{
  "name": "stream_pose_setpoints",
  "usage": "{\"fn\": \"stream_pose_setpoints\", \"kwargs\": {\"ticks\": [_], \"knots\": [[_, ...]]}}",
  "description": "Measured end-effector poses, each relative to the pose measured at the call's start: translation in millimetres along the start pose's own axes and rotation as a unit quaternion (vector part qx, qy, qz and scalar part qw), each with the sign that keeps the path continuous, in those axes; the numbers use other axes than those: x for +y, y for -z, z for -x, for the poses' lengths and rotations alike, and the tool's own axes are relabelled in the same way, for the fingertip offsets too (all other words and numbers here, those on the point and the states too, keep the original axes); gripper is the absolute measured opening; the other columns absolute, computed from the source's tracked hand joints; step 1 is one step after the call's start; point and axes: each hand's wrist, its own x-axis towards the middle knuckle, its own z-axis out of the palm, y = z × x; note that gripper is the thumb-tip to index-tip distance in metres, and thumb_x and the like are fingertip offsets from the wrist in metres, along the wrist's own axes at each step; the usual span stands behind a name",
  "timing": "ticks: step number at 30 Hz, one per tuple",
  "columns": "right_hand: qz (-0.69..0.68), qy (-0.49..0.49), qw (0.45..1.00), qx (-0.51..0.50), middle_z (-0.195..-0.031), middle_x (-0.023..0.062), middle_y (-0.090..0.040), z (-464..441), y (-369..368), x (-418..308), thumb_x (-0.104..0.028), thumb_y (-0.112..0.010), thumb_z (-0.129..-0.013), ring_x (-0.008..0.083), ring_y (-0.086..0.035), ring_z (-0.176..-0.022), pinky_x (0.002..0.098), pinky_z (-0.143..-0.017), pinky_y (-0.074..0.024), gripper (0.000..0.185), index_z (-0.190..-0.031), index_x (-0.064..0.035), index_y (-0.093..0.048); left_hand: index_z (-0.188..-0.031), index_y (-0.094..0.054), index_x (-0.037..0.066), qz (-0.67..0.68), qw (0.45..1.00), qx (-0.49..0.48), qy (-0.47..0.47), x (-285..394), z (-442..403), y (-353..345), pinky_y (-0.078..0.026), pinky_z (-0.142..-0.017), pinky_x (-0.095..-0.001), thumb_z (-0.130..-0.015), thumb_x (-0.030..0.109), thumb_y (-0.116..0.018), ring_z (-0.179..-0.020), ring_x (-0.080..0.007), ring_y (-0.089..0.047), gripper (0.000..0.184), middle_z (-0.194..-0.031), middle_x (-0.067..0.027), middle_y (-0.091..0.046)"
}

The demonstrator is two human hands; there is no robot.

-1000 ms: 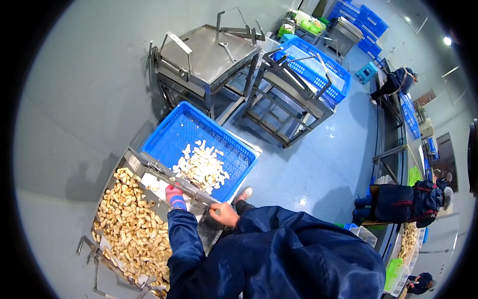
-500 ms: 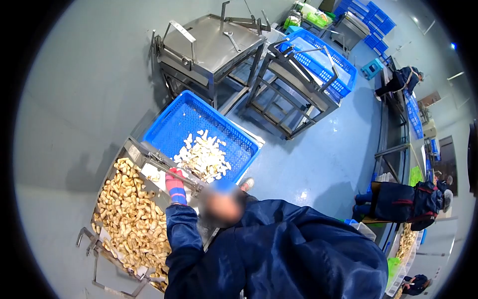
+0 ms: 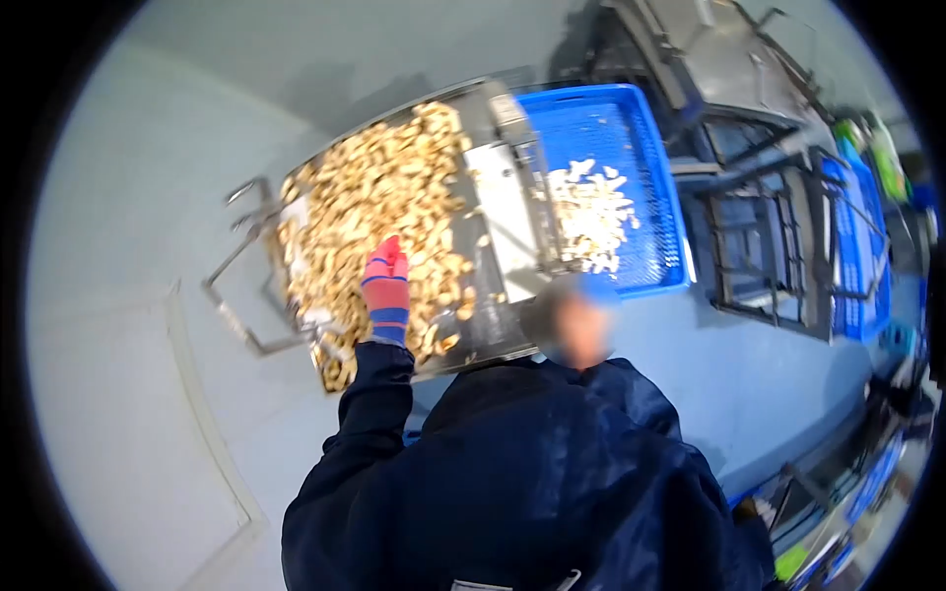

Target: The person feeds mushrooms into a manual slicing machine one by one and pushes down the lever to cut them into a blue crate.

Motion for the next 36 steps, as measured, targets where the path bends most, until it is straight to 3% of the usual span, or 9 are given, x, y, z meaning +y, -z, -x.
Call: {"fn": "stream_pose_setpoints", "kwargs": {"ticks": [7,14,15,18,22,25,28,32,36], "knots": [[-0.197,-0.26,0.943,-0.058,-0.087,0.0152,-0.057,3.3,0.2,-1.3,-0.027,-0.049,-0.082,0.0295,-0.056,-0.076,0.043,-0.064,-0.0447,0.03,-0.103,-0.0074,-0.058,-0.108,-0.058,0.008,-0.109,0.979,-0.126,-0.12,-19.5,56.3,-31.2,-0.046,-0.078,-0.035,-0.077,0.01,-0.058,-0.087,-0.0255,-0.057,0.031,-0.097,-0.0125,-0.06],[-0.171,-0.167,0.971,-0.022,-0.091,0.0155,-0.059,31.8,-47.3,12.1,-0.033,-0.046,-0.086,0.0298,-0.057,-0.077,0.0432,-0.064,-0.0454,0.034,-0.109,-0.0094,-0.055,-0.11,-0.052,0.008,-0.429,0.831,-0.292,-0.2,-43.3,17.8,-109.8,-0.043,-0.084,-0.039,-0.07,0.016,-0.061,-0.095,-0.0308,-0.055,0.041,-0.105,-0.0133,-0.056],[-0.206,-0.225,0.951,-0.045,-0.09,0.0152,-0.058,16.0,-17.7,7.0,-0.033,-0.046,-0.086,0.0295,-0.057,-0.075,0.0427,-0.063,-0.0453,0.035,-0.11,-0.0094,-0.055,-0.11,-0.052,0.007,-0.369,0.853,-0.255,-0.265,-51.2,12.8,-102.5,-0.044,-0.083,-0.0392,-0.07,0.014,-0.062,-0.092,-0.0308,-0.055,0.041,-0.103,-0.0138,-0.056],[-0.225,-0.244,0.943,-0.018,-0.084,0.014,-0.058,6.1,-3.8,4.3,-0.032,-0.046,-0.086,0.0285,-0.056,-0.07,0.0426,-0.059,-0.0442,0.033,-0.107,-0.0089,-0.055,-0.1,-0.055,0.007,-0.08,0.965,-0.213,-0.131,-10.5,-15.3,-102.6,-0.046,-0.076,-0.0372,-0.073,0.011,-0.061,-0.085,-0.0284,-0.056,0.029,-0.092,-0.0131,-0.056],[-0.255,-0.17,0.952,0.016,-0.082,0.0127,-0.057,-7.6,30.1,4.8,-0.028,-0.05,-0.084,0.0265,-0.055,-0.067,0.0415,-0.054,-0.0427,0.027,-0.101,-0.0081,-0.057,-0.101,-0.056,0.006,0.252,0.944,-0.21,0.041,-11.7,-4.8,-193.4,-0.047,-0.07,-0.0308,-0.072,0.005,-0.064,-0.077,-0.021,-0.056,0.03,-0.087,-0.0094,-0.056],[-0.101,-0.022,0.986,0.13,-0.075,0.0115,-0.056,-15.3,51.9,7.5,-0.023,-0.055,-0.081,0.0245,-0.055,-0.064,0.0376,-0.052,-0.0426,0.02,-0.095,-0.0078,-0.059,-0.1,-0.056,0.004,0.294,0.943,-0.149,0.044,-4.0,23.1,-227.7,-0.047,-0.069,-0.0283,-0.071,-0.002,-0.061,-0.074,-0.0174,-0.057,0.03,-0.084,-0.0073,-0.058],[-0.191,-0.043,0.97,0.141,-0.074,0.0105,-0.057,-18.7,57.4,6.2,-0.021,-0.058,-0.08,0.0251,-0.056,-0.063,0.0375,-0.052,-0.0434,0.021,-0.095,-0.0074,-0.059,-0.1,-0.056,0.003,0.194,0.972,-0.118,0.065,13.2,30.3,-220.6,-0.047,-0.07,-0.0283,-0.072,-0.005,-0.059,-0.076,-0.0184,-0.058,0.03,-0.085,-0.0085,-0.059],[-0.476,-0.286,0.831,0.005,-0.058,0.0154,-0.051,-46.7,106.6,-3.2,-0.013,-0.058,-0.077,0.0203,-0.044,-0.049,0.034,-0.051,-0.0398,0.014,-0.071,-0.0012,-0.055,-0.098,-0.056,0.002,0.229,0.967,-0.079,0.084,12.7,30.1,-230.4,-0.048,-0.07,-0.0293,-0.071,-0.006,-0.058,-0.076,-0.0196,-0.059,0.028,-0.086,-0.0101,-0.06],[-0.489,-0.261,0.831,0.048,-0.053,0.0154,-0.047,-33.1,85.1,-4.5,-0.011,-0.058,-0.077,0.0166,-0.039,-0.048,0.0331,-0.049,-0.0379,0.018,-0.064,0.0005,-0.051,-0.097,-0.057,0.002,0.205,0.969,-0.1,0.092,15.4,29.1,-225.7,-0.048,-0.07,-0.0292,-0.072,-0.005,-0.059,-0.076,-0.0197,-0.059,0.025,-0.083,-0.0102,-0.061]]}}
